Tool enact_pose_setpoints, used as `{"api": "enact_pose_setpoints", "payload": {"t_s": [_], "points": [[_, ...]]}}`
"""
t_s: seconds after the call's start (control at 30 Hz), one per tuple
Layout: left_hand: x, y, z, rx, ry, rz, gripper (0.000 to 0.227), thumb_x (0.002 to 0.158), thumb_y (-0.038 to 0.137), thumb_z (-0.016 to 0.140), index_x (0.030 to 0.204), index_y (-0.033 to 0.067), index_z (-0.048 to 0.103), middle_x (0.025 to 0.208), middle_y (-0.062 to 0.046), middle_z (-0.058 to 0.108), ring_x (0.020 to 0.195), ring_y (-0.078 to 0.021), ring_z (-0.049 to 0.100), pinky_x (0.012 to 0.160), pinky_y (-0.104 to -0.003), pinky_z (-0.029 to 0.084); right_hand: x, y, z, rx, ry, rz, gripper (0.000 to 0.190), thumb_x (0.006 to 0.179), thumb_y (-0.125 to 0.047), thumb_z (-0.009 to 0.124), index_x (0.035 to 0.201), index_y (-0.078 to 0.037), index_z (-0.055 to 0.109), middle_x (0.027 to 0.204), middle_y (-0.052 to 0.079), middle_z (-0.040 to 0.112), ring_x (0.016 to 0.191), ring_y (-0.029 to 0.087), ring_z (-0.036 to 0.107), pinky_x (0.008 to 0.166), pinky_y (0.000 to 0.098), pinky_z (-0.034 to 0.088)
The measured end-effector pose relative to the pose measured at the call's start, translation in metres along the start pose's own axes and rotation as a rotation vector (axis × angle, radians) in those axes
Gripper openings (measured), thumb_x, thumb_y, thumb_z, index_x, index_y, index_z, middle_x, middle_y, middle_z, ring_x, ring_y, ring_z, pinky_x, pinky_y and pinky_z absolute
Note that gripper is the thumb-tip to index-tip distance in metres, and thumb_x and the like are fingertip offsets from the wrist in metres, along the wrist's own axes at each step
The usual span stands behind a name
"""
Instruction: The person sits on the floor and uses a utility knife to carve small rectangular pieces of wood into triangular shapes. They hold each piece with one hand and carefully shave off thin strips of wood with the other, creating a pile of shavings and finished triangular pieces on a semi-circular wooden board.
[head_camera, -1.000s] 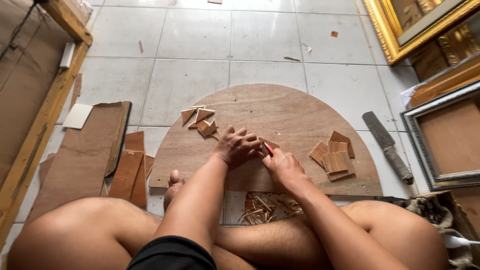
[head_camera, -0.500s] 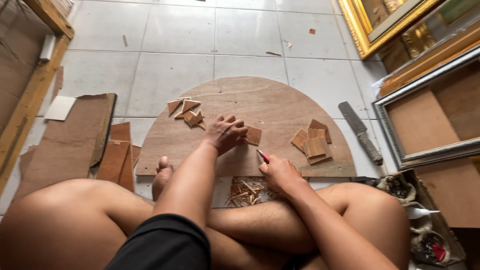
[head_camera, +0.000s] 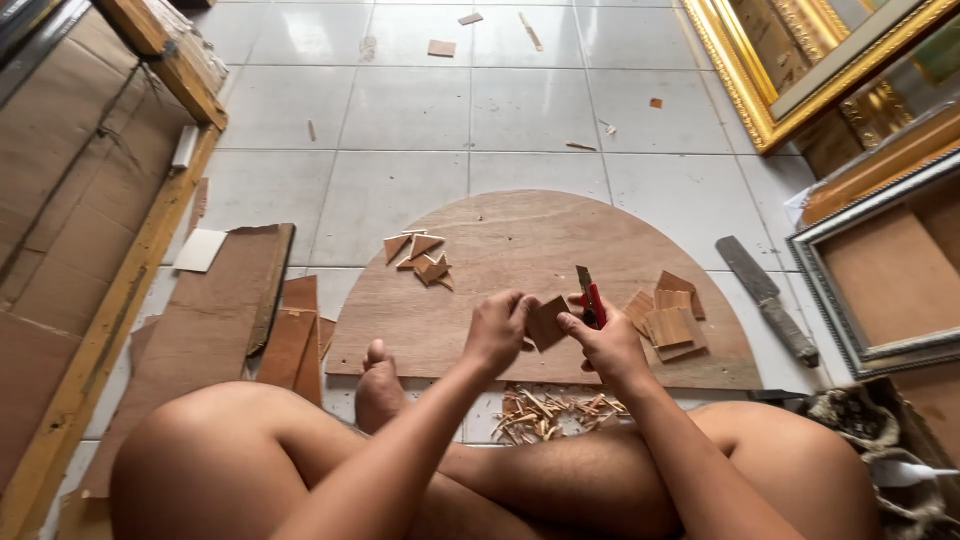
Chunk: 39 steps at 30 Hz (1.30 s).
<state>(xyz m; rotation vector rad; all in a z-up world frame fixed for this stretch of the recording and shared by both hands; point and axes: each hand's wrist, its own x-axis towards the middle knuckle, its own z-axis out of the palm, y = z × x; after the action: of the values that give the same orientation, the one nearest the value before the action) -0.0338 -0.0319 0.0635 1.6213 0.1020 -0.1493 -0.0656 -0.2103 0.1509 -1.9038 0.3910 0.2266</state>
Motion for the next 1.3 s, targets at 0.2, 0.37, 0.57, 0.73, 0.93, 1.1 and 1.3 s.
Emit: {"api": "enact_pose_setpoints", "payload": {"t_s": [0.2, 0.37, 0.57, 0.73, 0.93, 1.1, 1.3], "points": [[-0.026, -0.016, -0.009, 0.253, 0.106, -0.112, 0.023, 0.09, 0.021, 0.088, 0.109, 0.0086, 0.087, 0.073, -0.009, 0.082, 0.062, -0.0189, 0.082, 0.059, -0.037, 0.07, 0.025, 0.027, 0.014, -0.166, 0.03, -0.037, 0.033, 0.087, -0.029, 0.094, 0.117, -0.016, 0.089, 0.084, 0.011, 0.086, 0.051, 0.02, 0.072, 0.05, 0.027, 0.061], [-0.032, 0.003, 0.017, 0.424, 0.214, -0.13, 0.017, 0.086, 0.025, 0.09, 0.101, 0.0175, 0.09, 0.084, -0.009, 0.086, 0.088, -0.0342, 0.086, 0.077, -0.049, 0.068, 0.016, 0.017, 0.014, -0.317, 0.116, -0.067, 0.022, 0.087, -0.031, 0.094, 0.109, -0.029, 0.093, 0.087, 0.008, 0.086, 0.075, 0.027, 0.082, 0.064, 0.0376, 0.063], [0.004, -0.009, 0.004, -0.272, 0.014, -0.337, 0.022, 0.092, 0.02, 0.092, 0.108, 0.0063, 0.085, 0.091, -0.013, 0.084, 0.076, -0.0249, 0.084, 0.077, -0.039, 0.073, 0.042, 0.047, 0.002, 0.276, -0.043, 0.136, 0.03, 0.09, -0.023, 0.093, 0.118, -0.013, 0.087, 0.088, 0.008, 0.084, 0.051, 0.009, 0.059, 0.054, 0.0246, 0.059], [0.017, -0.007, -0.013, -0.662, -0.186, -0.519, 0.009, 0.101, 0.024, 0.088, 0.1, 0.0166, 0.083, 0.092, -0.002, 0.084, 0.081, -0.0189, 0.086, 0.083, -0.037, 0.074, 0.079, 0.069, -0.003, 0.705, -0.318, 0.331, 0.015, 0.105, -0.021, 0.085, 0.118, -0.015, 0.081, 0.091, -0.003, 0.076, 0.053, -0.004, 0.041, 0.056, 0.0122, 0.045], [0.023, -0.007, -0.011, -0.832, -0.223, -0.625, 0.007, 0.101, 0.015, 0.087, 0.096, 0.013, 0.082, 0.083, -0.006, 0.084, 0.074, -0.0219, 0.085, 0.073, -0.038, 0.074, 0.089, 0.074, -0.004, 0.811, -0.428, 0.433, 0.008, 0.11, -0.017, 0.078, 0.116, -0.015, 0.083, 0.086, -0.007, 0.068, 0.056, -0.005, 0.04, 0.056, 0.0091, 0.04], [0.014, -0.003, 0.016, 0.491, 0.095, -0.086, 0.02, 0.092, 0.046, 0.081, 0.091, 0.0283, 0.089, 0.063, 0.005, 0.078, 0.074, -0.0195, 0.084, 0.077, -0.039, 0.068, 0.057, 0.037, 0.004, -0.171, 0.017, 0.045, 0.016, 0.093, -0.043, 0.091, 0.1, -0.029, 0.091, 0.067, -0.002, 0.079, 0.051, 0.013, 0.074, 0.055, 0.0233, 0.054], [-0.018, -0.01, 0.054, 0.642, 0.204, 0.033, 0.034, 0.104, 0.047, 0.065, 0.085, 0.0223, 0.08, 0.071, -0.011, 0.079, 0.082, -0.04, 0.084, 0.075, -0.049, 0.069, 0.049, 0.059, 0.029, -0.386, 0.216, -0.278, 0.013, 0.091, -0.034, 0.09, 0.087, -0.021, 0.088, 0.06, 0.005, 0.071, 0.059, 0.024, 0.072, 0.067, 0.0343, 0.058]]}}
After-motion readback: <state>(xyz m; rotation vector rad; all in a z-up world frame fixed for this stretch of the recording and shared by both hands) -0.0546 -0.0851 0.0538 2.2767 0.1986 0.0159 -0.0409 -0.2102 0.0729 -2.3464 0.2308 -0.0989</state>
